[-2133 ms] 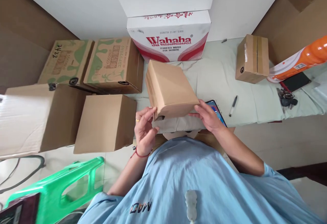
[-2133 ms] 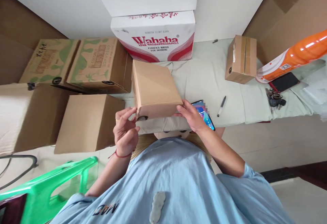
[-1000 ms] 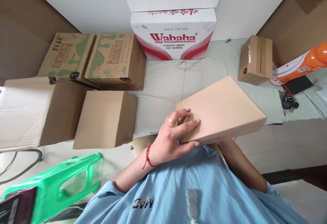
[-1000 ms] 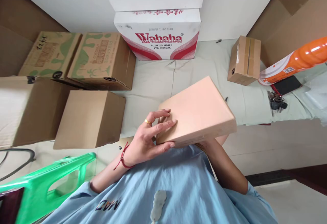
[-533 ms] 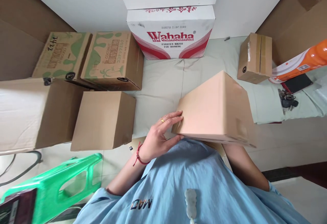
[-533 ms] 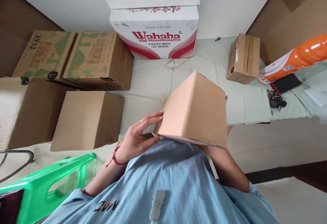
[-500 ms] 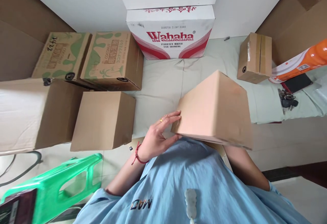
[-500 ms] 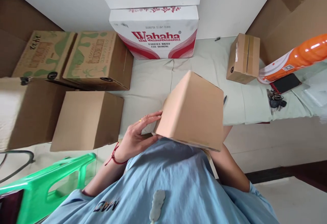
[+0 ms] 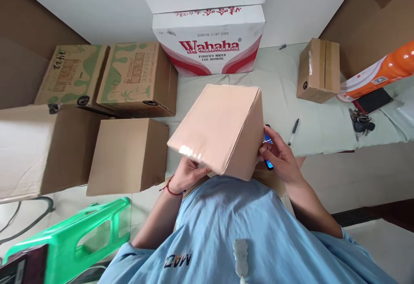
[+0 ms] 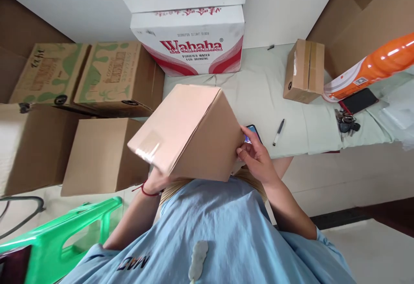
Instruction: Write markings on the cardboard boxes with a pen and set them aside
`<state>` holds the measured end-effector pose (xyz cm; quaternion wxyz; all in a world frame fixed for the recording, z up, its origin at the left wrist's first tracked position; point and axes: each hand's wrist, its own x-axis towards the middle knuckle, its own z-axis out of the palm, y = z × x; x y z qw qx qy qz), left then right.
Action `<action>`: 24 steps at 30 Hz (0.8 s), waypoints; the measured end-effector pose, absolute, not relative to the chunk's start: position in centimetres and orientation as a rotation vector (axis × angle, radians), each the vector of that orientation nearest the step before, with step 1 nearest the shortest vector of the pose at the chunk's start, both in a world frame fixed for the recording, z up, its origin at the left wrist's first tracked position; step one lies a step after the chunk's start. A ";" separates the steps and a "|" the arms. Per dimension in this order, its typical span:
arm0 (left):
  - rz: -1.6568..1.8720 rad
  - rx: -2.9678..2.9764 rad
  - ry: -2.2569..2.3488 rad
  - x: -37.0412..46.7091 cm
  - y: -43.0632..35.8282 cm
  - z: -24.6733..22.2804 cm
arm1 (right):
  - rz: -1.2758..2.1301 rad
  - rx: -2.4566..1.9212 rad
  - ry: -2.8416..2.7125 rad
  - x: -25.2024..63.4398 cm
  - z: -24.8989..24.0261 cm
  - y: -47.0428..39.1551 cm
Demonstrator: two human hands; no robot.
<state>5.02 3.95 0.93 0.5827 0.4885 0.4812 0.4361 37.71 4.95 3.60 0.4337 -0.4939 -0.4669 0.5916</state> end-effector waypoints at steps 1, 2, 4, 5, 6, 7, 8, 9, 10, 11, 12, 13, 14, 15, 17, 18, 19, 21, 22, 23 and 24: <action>0.995 1.155 1.109 5.3 4.0 1.1 | 1.479 -1.243 -1.146 37.8 3.4 5.0; 0.973 1.172 1.099 5.5 4.1 1.4 | 1.484 -1.254 -1.133 37.9 3.2 5.1; 0.949 1.201 1.088 6.0 4.2 2.0 | 1.495 -1.275 -1.114 37.9 2.7 5.1; 0.943 1.215 1.089 6.2 4.3 2.3 | 1.495 -1.285 -1.107 38.0 2.5 5.1; 0.942 1.225 1.093 6.4 4.4 2.6 | 1.494 -1.297 -1.101 38.0 2.3 5.0; 0.941 1.229 1.097 6.5 4.4 2.8 | 1.493 -1.309 -1.095 38.0 2.1 5.0; 0.939 1.226 1.100 6.6 4.5 3.1 | 1.494 -1.320 -1.090 38.0 2.0 4.9; 0.937 1.213 1.102 6.7 4.6 3.3 | 1.499 -1.331 -1.085 38.0 2.0 4.9; 0.936 1.191 1.102 6.7 4.6 3.4 | 1.510 -1.340 -1.080 38.0 2.1 4.9; 0.940 1.164 1.099 6.7 4.7 3.6 | 1.522 -1.344 -1.076 38.1 2.2 5.0; 0.946 1.132 1.094 6.7 4.8 3.6 | 1.534 -1.345 -1.072 38.2 2.3 5.0; 0.955 1.101 1.088 6.6 4.8 3.6 | 1.544 -1.343 -1.069 38.3 2.4 5.1; 0.964 1.069 1.084 6.6 4.8 3.5 | 1.552 -1.342 -1.068 38.4 2.6 5.2; 0.972 1.037 1.080 6.5 4.9 3.4 | 1.557 -1.340 -1.069 38.6 2.8 5.2; 0.997 0.968 1.073 6.5 4.9 3.1 | 1.547 -1.327 -1.074 38.9 3.1 5.2; 1.023 0.924 1.067 6.4 4.9 2.9 | 1.537 -1.315 -1.080 39.1 3.2 5.1; 1.056 0.875 1.056 6.5 4.9 2.8 | 1.529 -1.301 -1.092 39.3 3.4 5.0; 1.128 0.771 1.025 6.5 5.0 2.6 | 1.522 -1.273 -1.129 39.7 3.7 4.7; 1.155 0.724 1.012 6.5 5.1 2.5 | 1.518 -1.262 -1.157 39.9 3.9 4.5; 1.174 0.685 1.003 6.5 5.1 2.3 | 1.507 -1.249 -1.192 40.0 4.2 4.4; 1.184 0.652 1.002 6.5 5.1 2.1 | 1.484 -1.231 -1.233 40.0 4.5 4.2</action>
